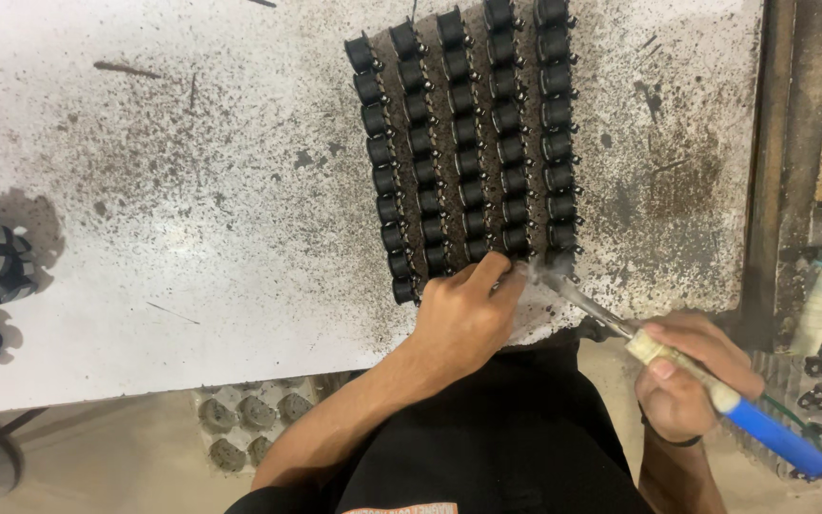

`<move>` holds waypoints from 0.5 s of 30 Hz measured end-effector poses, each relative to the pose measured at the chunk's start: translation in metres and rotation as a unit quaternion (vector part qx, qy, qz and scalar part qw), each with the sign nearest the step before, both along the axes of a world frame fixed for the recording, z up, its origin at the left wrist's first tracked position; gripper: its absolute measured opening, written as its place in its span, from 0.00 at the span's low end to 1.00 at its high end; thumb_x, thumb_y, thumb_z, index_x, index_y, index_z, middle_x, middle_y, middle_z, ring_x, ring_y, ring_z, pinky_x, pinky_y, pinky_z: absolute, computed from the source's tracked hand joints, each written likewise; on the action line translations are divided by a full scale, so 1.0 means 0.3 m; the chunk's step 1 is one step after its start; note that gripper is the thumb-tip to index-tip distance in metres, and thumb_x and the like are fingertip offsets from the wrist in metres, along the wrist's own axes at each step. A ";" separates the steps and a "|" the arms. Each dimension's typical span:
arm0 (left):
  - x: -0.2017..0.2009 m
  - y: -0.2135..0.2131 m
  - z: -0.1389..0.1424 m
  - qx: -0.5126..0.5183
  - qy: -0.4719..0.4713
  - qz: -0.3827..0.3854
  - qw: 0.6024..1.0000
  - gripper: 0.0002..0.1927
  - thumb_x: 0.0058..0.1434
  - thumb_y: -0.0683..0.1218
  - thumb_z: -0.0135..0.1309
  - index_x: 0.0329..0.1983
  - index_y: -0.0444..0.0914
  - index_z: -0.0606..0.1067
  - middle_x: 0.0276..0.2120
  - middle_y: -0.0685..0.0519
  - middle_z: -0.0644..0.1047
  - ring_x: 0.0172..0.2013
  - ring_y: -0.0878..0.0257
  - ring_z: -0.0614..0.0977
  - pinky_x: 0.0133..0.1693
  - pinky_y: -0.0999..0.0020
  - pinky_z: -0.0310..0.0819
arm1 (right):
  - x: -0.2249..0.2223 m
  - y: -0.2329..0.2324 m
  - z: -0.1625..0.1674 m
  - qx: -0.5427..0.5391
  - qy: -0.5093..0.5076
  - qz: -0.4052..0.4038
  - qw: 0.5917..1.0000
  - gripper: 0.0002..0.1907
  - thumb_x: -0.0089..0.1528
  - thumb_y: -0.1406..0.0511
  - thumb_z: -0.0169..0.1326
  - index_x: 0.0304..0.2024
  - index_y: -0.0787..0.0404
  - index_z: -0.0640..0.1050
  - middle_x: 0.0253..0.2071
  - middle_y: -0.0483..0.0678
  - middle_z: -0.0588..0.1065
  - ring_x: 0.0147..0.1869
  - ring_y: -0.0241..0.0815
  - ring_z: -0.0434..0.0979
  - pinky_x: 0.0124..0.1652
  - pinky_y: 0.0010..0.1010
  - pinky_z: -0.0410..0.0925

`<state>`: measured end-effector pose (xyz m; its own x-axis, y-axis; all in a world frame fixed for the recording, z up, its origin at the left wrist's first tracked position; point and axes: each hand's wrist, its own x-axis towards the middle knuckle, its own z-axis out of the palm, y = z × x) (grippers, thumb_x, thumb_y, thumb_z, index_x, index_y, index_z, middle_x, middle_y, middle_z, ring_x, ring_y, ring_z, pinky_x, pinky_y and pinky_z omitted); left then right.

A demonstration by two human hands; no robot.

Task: The person solders metal terminals onto black plastic electrical components arranged in rows on a workbench. Holding a soldering iron in one hand and solder wire in the other, they work through the parts one at a time, applying the hot iron and solder to each component's contact point.

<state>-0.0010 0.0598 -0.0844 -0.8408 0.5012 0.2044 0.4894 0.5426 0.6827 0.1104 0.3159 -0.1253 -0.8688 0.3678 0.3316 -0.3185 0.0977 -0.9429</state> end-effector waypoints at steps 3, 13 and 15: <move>-0.002 0.001 0.000 -0.006 0.007 -0.003 1.000 0.16 0.48 0.36 0.58 0.42 0.33 0.78 0.39 0.49 0.72 0.31 0.58 0.81 0.26 0.64 0.76 | -0.004 -0.006 0.018 0.022 -0.001 -0.021 1.000 0.15 0.60 0.66 0.56 0.40 0.76 0.79 0.34 0.64 0.77 0.32 0.48 0.81 0.31 0.26 0.73; -0.007 0.007 -0.001 -0.014 0.048 0.007 0.999 0.16 0.50 0.36 0.58 0.44 0.30 0.77 0.38 0.49 0.71 0.33 0.59 0.82 0.28 0.65 0.77 | -0.006 -0.003 0.020 0.041 -0.007 0.000 0.999 0.14 0.60 0.65 0.58 0.41 0.72 0.80 0.36 0.63 0.79 0.35 0.50 0.82 0.34 0.27 0.74; -0.009 0.009 -0.003 -0.016 0.045 0.002 0.999 0.16 0.49 0.36 0.58 0.43 0.30 0.78 0.37 0.49 0.71 0.32 0.59 0.82 0.27 0.65 0.76 | -0.013 0.003 0.013 0.030 0.008 0.001 1.000 0.13 0.61 0.65 0.58 0.41 0.71 0.80 0.35 0.62 0.79 0.35 0.48 0.83 0.33 0.28 0.75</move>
<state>-0.0038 0.0624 -0.0854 -0.8220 0.5052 0.2627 0.5454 0.5661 0.6181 0.1064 0.3170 -0.1214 -0.8646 0.3444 0.3660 -0.3330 0.1528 -0.9305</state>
